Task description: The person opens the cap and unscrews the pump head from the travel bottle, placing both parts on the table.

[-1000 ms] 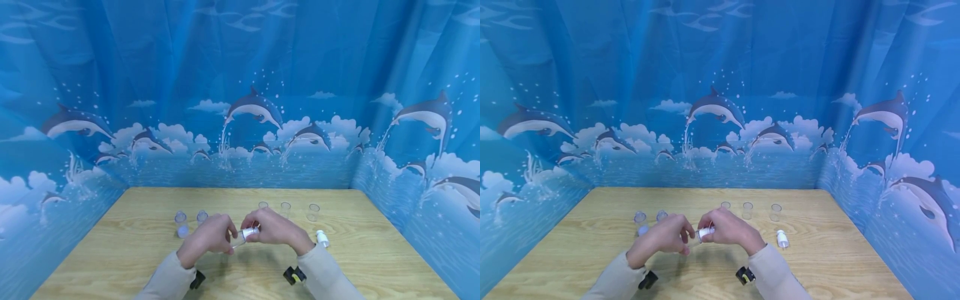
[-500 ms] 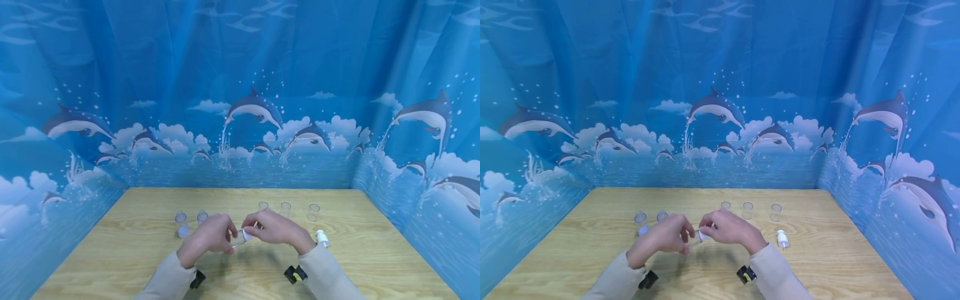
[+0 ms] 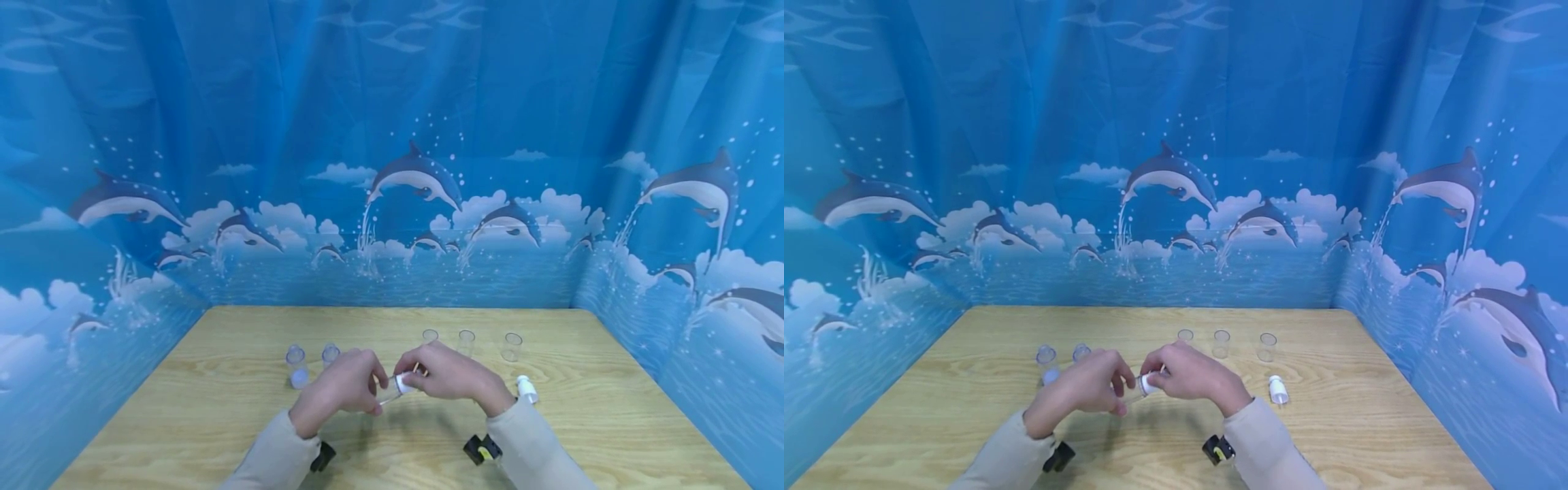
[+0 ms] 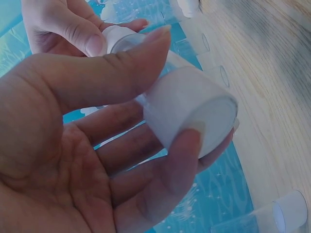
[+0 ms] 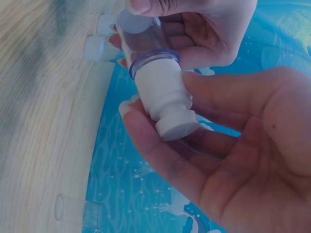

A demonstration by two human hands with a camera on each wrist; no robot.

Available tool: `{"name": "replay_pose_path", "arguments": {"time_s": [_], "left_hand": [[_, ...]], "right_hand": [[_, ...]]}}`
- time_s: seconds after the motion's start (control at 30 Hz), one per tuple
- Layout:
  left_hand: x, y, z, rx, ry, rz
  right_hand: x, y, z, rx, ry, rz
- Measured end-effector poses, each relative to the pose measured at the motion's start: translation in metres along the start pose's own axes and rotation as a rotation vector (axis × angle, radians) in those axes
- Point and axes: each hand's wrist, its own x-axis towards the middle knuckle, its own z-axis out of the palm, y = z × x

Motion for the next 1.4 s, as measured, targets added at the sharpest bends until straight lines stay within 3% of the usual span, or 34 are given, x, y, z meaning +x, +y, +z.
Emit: {"name": "replay_pose_path", "arguments": {"time_s": [1.17, 1.4], "left_hand": [[-0.0008, 0.0004, -0.0001, -0.019, -0.009, -0.02], [0.0001, 0.0001, -0.0007, 0.002, -0.003, 0.004]], "right_hand": [[0.0013, -0.0023, 0.002, 0.007, 0.021, 0.013], [0.0003, -0.001, 0.0011, -0.02, 0.021, 0.018]]}}
